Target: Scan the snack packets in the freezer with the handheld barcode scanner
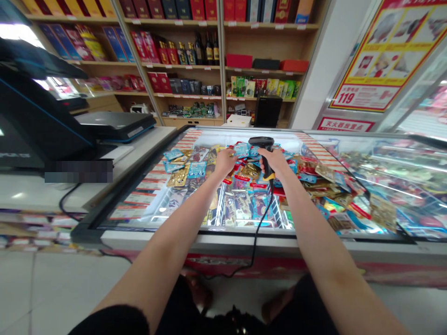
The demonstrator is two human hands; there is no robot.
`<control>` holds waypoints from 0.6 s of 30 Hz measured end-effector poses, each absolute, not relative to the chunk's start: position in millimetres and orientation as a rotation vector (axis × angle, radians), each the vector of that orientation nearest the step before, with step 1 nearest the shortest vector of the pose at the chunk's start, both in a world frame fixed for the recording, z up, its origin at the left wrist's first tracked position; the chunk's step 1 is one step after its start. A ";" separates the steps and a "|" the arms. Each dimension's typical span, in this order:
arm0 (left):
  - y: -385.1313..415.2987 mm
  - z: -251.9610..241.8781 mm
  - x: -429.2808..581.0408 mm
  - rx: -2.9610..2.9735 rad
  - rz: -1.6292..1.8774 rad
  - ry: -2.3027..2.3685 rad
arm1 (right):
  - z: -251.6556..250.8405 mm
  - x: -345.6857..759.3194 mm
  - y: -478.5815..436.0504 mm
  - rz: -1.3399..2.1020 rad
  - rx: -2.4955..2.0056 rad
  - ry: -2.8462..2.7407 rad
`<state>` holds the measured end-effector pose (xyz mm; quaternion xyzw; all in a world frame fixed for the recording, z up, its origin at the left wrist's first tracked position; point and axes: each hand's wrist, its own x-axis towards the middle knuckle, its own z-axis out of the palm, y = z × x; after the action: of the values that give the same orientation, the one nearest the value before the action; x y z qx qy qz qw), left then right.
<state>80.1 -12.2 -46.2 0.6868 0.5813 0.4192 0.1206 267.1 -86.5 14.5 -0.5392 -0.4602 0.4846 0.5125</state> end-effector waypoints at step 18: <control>-27.5 -33.5 -78.4 2.016 0.226 2.250 | 15.9 174.2 -81.8 1.306 -1.336 -1.421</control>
<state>-78.4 -27.5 -33.5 0.6643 0.7416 0.0746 0.0559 174.2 -81.8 15.9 -0.5250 -0.5583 0.5129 0.3867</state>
